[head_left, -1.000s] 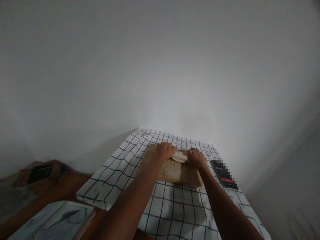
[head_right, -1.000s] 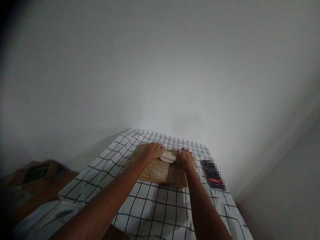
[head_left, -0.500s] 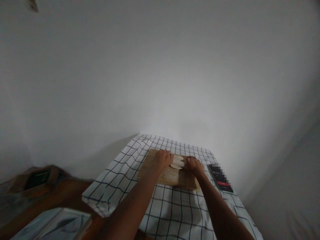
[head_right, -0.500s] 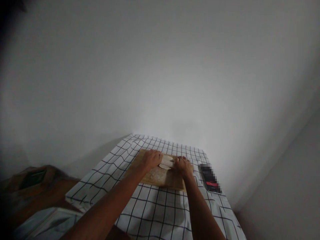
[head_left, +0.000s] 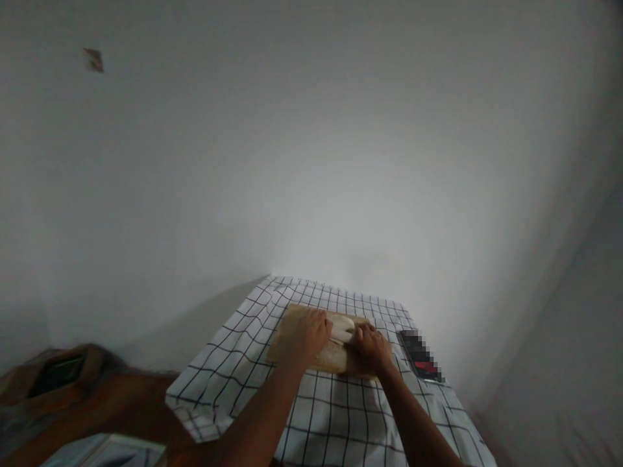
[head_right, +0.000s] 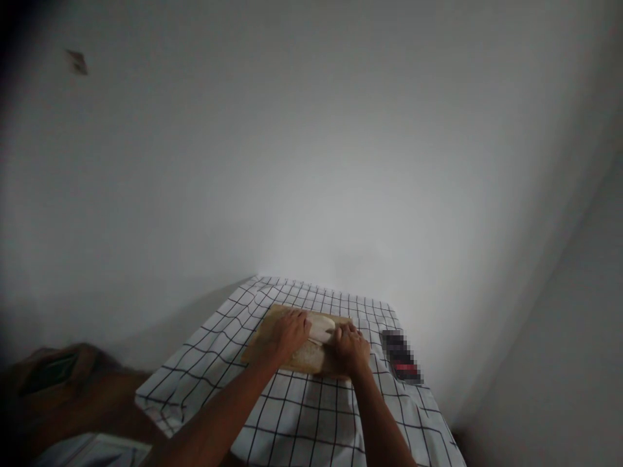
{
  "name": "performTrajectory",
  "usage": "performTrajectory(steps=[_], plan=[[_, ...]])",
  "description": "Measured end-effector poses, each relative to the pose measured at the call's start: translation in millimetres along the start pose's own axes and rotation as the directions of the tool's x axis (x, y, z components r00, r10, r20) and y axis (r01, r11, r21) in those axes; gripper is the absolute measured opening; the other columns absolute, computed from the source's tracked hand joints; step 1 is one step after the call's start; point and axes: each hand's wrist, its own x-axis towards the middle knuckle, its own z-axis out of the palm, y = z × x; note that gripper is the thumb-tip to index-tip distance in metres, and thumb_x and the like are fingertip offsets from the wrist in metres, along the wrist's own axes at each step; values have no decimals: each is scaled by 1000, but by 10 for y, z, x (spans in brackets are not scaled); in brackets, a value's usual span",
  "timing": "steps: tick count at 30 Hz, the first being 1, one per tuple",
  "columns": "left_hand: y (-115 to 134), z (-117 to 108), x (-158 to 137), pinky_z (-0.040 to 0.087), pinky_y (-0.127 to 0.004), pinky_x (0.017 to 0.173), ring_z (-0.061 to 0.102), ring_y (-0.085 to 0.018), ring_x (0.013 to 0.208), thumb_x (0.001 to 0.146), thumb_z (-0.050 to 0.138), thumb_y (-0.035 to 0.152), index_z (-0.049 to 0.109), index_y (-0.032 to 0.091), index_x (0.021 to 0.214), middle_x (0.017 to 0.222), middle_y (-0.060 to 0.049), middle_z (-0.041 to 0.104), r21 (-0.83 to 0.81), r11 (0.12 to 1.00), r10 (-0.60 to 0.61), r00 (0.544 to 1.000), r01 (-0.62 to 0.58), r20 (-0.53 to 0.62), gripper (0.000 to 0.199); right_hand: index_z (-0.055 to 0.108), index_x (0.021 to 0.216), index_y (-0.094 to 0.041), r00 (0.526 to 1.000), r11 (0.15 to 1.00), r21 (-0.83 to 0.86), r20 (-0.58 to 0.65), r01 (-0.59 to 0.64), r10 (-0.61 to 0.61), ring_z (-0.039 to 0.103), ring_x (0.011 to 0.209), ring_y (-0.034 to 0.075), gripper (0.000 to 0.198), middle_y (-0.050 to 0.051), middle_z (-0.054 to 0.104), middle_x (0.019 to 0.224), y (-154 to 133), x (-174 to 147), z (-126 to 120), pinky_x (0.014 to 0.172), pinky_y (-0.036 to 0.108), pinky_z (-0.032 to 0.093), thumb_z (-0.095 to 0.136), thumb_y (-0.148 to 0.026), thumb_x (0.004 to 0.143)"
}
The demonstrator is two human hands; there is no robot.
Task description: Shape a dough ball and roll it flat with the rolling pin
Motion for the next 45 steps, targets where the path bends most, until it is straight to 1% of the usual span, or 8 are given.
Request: performTrajectory(steps=[10,17,21,25,33,36,40,45], plan=[[27,-10,3,47,-42,90,62,-25,97,95,47,20,70,15,91,94,-12,70,20,1000,-5,993,7,-115,23,63,121,-26,999,999,10,-43,33,-33,57,122,27,31,11,61,132,1,0,-7,97,40,47,44,-37,99],[-55,8,-2,46,-43,90,62,-26,99,87,54,9,69,15,97,98,-13,69,90,982,165,986,-166,17,19,63,127,-30,999,997,74,9,-38,38,54,127,24,38,6,59,138,63,163,33,100,38,44,35,-32,100],[-69,25,18,46,-42,90,62,-26,103,90,52,11,70,16,100,99,-14,70,66,993,96,995,-98,33,21,61,128,-31,997,995,97,71,-33,27,58,120,24,43,5,59,138,110,253,28,94,38,47,27,-34,103],[-76,92,86,46,-42,87,63,-26,99,95,46,16,70,14,96,97,-16,70,35,998,48,997,-50,53,25,61,128,-27,994,997,25,76,74,-76,57,121,25,37,9,58,137,149,315,29,94,36,45,35,-34,102],[-86,140,295,47,-42,86,65,-27,100,100,36,25,72,14,99,98,-17,72,22,999,-26,987,23,157,38,53,130,-21,991,984,-121,62,129,-122,59,113,25,34,14,61,126,243,482,137,87,34,47,34,-31,103],[-54,95,417,47,-43,89,65,-28,103,100,33,29,73,13,101,104,-17,73,26,994,-105,978,102,180,43,49,133,-22,996,989,-127,42,79,-74,61,108,25,37,14,62,124,289,574,194,84,34,47,29,-34,104],[-22,61,590,47,-42,91,66,-27,103,98,35,34,74,15,103,107,-14,74,21,983,-182,962,181,205,44,56,124,-23,1000,999,-49,14,-23,23,62,108,25,42,13,65,119,328,728,238,87,36,46,21,-37,105],[-71,150,820,49,-37,92,68,-25,105,97,31,41,75,16,105,110,-14,74,-13,972,-219,918,236,331,51,67,113,-19,981,980,73,61,-187,183,63,108,27,59,16,68,117,349,939,237,90,38,46,17,-50,104]])
